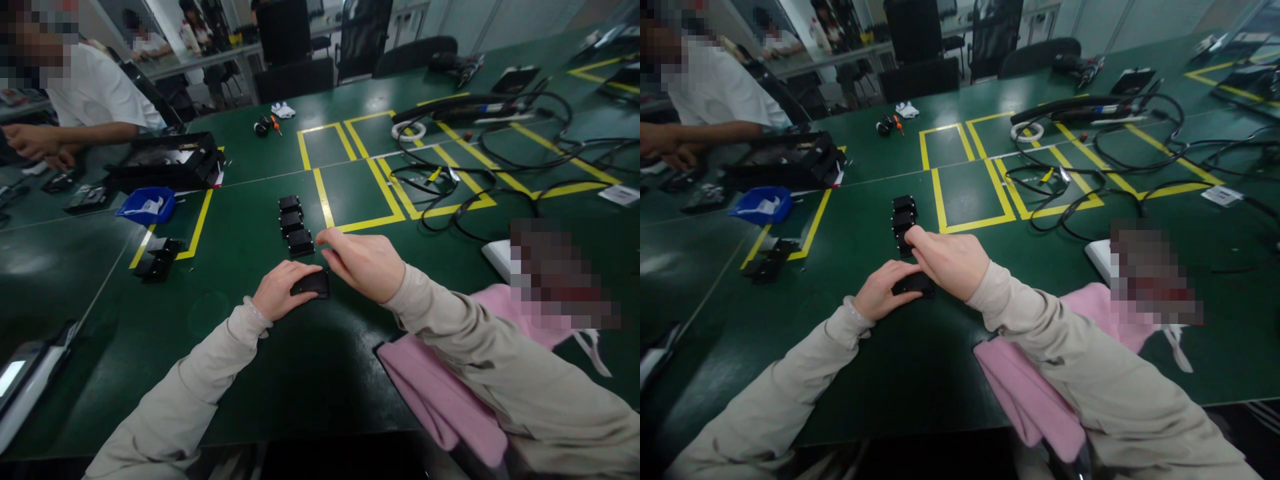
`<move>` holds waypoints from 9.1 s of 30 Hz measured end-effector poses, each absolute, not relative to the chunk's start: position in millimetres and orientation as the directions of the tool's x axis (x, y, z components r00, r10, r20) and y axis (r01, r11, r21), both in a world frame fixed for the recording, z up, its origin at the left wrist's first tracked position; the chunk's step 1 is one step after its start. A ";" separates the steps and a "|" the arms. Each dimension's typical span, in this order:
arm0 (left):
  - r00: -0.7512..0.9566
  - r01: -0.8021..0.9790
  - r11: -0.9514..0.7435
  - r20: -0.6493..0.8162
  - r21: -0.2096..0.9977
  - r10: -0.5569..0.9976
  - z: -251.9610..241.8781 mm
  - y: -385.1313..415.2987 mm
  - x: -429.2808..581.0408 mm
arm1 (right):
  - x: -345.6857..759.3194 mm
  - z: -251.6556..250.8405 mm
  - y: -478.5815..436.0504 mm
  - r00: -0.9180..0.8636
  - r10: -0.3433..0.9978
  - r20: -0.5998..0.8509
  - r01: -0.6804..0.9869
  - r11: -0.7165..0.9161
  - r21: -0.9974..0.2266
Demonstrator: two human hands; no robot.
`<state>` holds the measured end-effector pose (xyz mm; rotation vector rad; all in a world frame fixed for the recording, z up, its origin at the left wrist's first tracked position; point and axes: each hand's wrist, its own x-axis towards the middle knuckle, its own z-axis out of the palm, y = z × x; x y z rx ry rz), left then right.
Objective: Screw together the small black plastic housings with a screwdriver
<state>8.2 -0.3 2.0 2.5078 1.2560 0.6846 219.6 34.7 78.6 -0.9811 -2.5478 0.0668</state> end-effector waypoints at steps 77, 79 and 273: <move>0.528 0.678 -0.556 0.207 0.481 0.823 6.7 -3.4 0.3 | 218.6 71.6 33.8 -0.686 0.588 0.429 0.584 0.796 -0.159; 0.530 0.678 -0.558 0.209 0.479 0.822 6.7 -3.5 0.5 | 218.6 71.8 33.4 -0.691 0.596 0.409 0.598 0.789 -0.141; 0.485 0.715 -0.504 0.175 0.484 0.857 11.3 -1.3 -7.6 | 204.6 75.3 38.9 -0.666 0.678 0.311 0.650 0.732 -0.205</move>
